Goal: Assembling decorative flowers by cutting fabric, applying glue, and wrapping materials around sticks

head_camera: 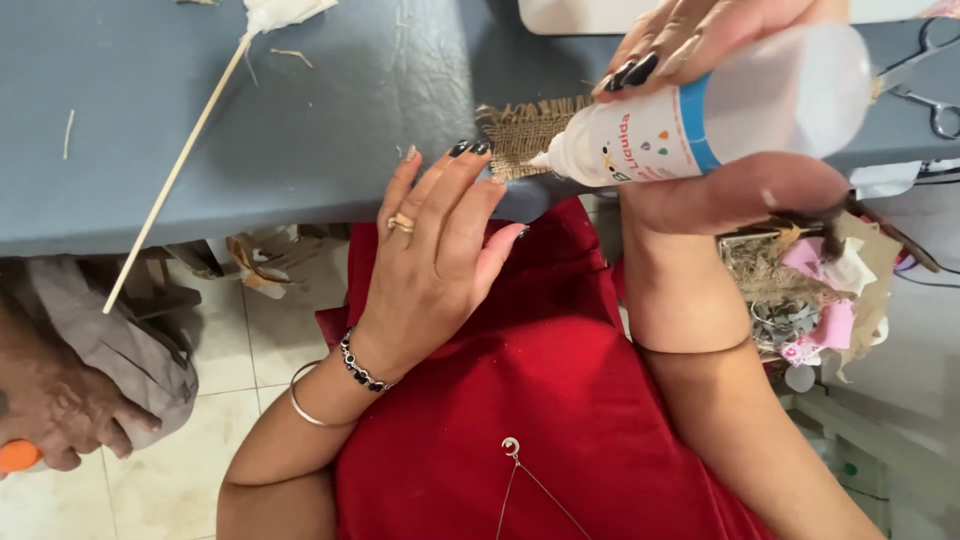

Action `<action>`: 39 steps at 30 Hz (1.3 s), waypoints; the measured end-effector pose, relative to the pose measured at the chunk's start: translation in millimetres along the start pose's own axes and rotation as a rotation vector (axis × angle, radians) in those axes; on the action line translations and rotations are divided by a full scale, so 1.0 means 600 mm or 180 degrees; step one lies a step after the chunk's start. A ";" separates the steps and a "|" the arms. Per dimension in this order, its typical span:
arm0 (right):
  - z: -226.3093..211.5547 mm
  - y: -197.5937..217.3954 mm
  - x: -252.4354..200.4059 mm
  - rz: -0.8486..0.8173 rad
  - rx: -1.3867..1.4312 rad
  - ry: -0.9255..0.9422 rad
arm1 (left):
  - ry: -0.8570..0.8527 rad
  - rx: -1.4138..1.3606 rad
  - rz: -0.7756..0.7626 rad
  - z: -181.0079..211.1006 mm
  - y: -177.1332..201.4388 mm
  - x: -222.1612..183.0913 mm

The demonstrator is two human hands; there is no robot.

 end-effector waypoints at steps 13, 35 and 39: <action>0.037 -0.004 -0.021 -0.0673 0.0352 -0.0562 | -0.0369 0.0554 0.0155 -0.006 0.013 0.011; 0.068 0.062 -0.010 -0.0559 0.0629 -0.0898 | -0.0395 0.0912 0.0266 -0.002 0.008 0.011; 0.054 0.069 -0.003 -0.0399 0.0358 -0.0881 | -0.0401 0.0847 0.0204 0.000 -0.001 0.008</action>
Point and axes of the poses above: each hand's wrist, its own x-axis towards the middle knuckle, its own y-axis out of the back of the hand, z = x × y, the point moved 5 cm from there along x, towards the middle knuckle, and after that the axes turned 10 degrees about z, right-handed, at the moved point
